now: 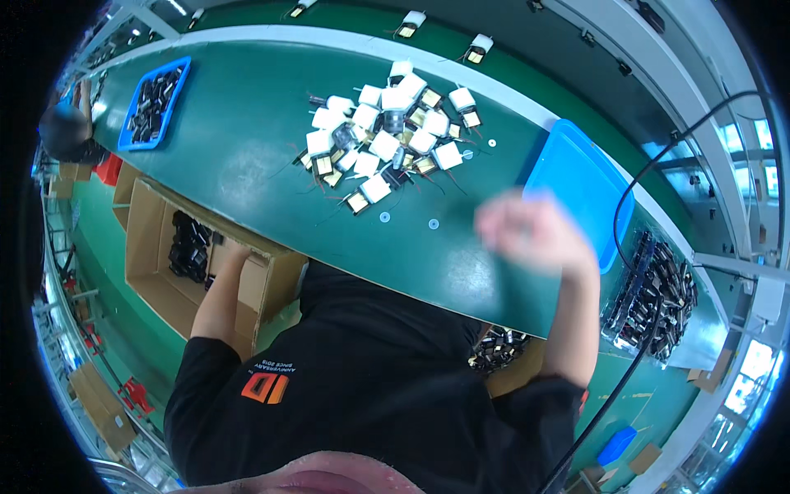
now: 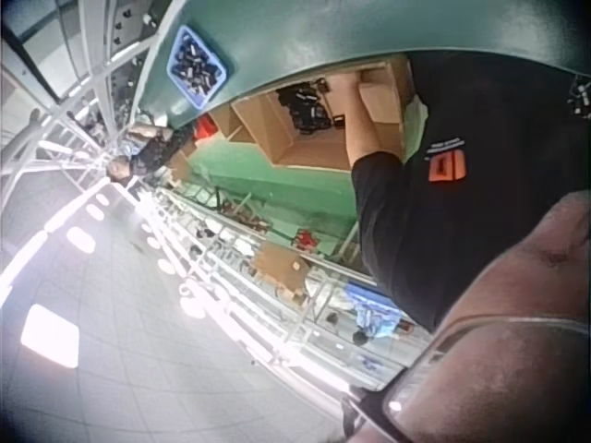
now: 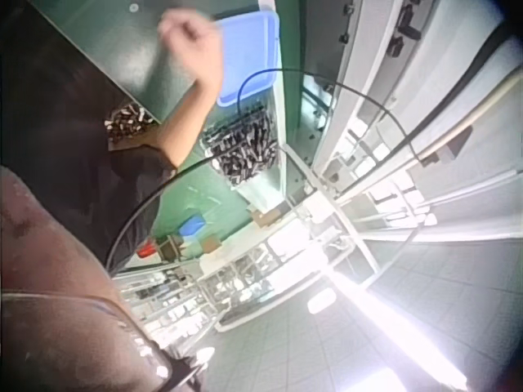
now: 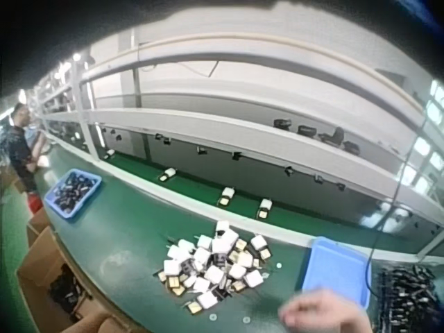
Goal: Manually assembling small plastic housings by fitting internal components into the main shell on a factory line.
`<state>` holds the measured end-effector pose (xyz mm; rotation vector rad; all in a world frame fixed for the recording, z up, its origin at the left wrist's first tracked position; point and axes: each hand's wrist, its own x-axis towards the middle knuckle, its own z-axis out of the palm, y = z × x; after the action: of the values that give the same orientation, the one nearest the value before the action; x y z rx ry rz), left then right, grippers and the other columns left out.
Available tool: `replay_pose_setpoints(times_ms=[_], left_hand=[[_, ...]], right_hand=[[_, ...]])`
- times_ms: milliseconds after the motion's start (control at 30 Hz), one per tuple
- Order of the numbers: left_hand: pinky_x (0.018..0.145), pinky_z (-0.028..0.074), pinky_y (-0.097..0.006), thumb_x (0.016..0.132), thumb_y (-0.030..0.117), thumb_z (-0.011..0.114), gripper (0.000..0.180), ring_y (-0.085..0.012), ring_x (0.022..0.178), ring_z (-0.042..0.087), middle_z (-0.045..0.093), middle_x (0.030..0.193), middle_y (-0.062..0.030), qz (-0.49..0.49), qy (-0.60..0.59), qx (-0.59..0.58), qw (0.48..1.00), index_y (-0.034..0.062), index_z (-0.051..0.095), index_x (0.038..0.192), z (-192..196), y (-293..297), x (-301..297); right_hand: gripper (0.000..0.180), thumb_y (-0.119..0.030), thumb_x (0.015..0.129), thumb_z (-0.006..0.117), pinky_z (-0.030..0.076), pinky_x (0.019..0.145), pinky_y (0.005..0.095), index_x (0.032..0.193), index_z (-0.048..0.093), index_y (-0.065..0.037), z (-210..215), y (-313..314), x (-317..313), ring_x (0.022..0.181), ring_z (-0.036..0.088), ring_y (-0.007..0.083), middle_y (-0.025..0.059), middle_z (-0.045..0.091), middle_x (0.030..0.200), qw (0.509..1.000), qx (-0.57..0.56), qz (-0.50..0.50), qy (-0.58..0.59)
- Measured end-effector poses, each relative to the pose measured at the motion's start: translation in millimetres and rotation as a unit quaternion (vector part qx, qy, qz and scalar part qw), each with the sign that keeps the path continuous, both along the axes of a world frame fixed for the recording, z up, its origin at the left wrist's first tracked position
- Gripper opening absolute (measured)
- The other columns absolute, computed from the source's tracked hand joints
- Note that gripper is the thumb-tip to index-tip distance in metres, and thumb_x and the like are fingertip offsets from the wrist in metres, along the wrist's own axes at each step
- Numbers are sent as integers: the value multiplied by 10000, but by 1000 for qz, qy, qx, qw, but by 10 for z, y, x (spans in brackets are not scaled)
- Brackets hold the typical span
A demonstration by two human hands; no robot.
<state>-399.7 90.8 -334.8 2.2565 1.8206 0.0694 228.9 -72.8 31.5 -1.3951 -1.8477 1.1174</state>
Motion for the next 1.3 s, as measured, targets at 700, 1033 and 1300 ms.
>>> replay_pose_setpoints(times_ms=[700, 1033, 1300], left_hand=[[779, 492, -433, 764, 75, 657, 243, -361, 889, 608, 628, 889, -202, -6, -129, -132, 983, 61, 574, 992, 1618, -652, 170], [875, 476, -299, 698, -97, 674, 335, -164, 994, 586, 581, 1018, -84, 26, -462, 132, 877, 26, 523, 971, 3213, -882, 929], [890, 501, -332, 734, -96, 696, 377, -217, 1037, 604, 555, 1108, -100, -211, -619, -44, 755, 39, 557, 1057, 3518, -681, 2086]], right_hand=[[334, -146, 815, 778, 536, 657, 256, 1106, 668, -23, -421, 1975, 68, 764, 652, 118, 72, 691, 924, 920, 205, -333, -6], [464, 58, 773, 723, 520, 826, 288, 1153, 471, -26, -662, -164, -326, 889, 613, 207, 172, 556, 1114, 940, 218, -216, 150], [498, 35, 770, 717, 587, 687, 385, 1210, 487, -1, -526, -229, -1136, 835, 656, 274, 165, 591, 1067, 811, 139, -238, 515]])
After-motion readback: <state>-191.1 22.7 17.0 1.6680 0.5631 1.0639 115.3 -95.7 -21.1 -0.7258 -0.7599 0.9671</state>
